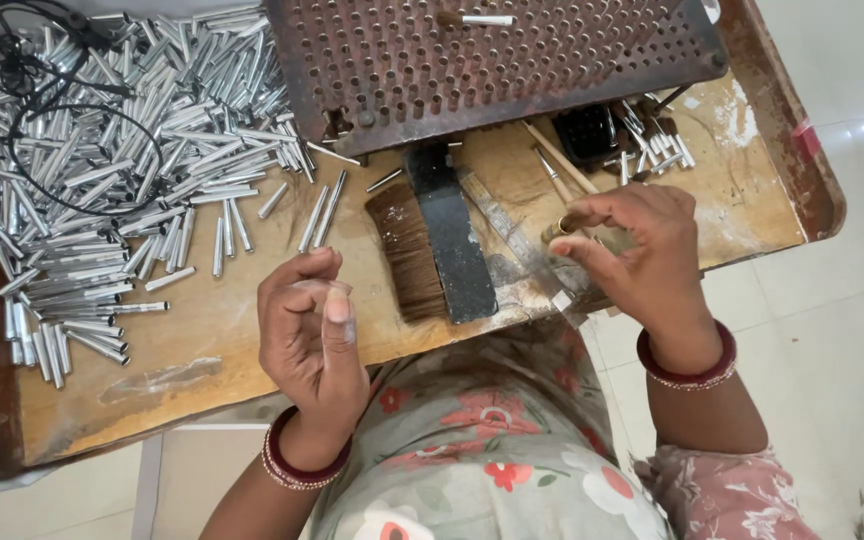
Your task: Cleaning and inspecting small metal tubes at a manufacturing workbench.
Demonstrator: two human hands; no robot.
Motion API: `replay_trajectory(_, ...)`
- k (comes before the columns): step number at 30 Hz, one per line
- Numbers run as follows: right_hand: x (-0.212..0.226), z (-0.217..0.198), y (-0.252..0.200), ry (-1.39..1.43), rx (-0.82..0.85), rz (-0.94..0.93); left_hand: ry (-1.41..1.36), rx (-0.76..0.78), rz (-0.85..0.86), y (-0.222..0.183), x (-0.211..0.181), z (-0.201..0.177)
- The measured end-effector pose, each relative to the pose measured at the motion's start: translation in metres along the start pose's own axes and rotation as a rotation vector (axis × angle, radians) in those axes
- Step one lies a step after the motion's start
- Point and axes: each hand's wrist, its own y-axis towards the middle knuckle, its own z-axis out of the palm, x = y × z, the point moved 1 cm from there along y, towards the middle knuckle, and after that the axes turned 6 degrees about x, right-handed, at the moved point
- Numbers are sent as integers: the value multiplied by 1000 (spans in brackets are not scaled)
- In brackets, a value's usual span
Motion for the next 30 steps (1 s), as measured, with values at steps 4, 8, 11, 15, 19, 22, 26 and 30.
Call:
replay_trajectory(4, -6, -3, 7, -24, 16, -33, -14, 15, -4, -2, -2, 0)
replay_trajectory(8, -6, -1, 8, -4, 15, -87, -20, -7, 15, -3, -2, 2)
replay_trajectory(11, -1, 3, 3, 13, -75, -54, -26, 0, 12, -2, -7, 7)
replay_trajectory(15, 15, 19, -11, 640, -397, 231, 73, 106, 55, 8, -25, 30)
replay_trajectory(19, 14, 45, -41, 894, -537, -45, 115, 231, 118, 17, -45, 61)
replay_trajectory(22, 29, 47, -52, 1008, -557, -42, 42, 353, -28, 12, -45, 80)
replay_trajectory(26, 42, 48, -63, 1006, -536, -4, -47, 467, -41, 0, -41, 93)
replay_trajectory(30, 47, 49, -66, 995, -506, -15, -92, 507, -5, -8, -39, 98)
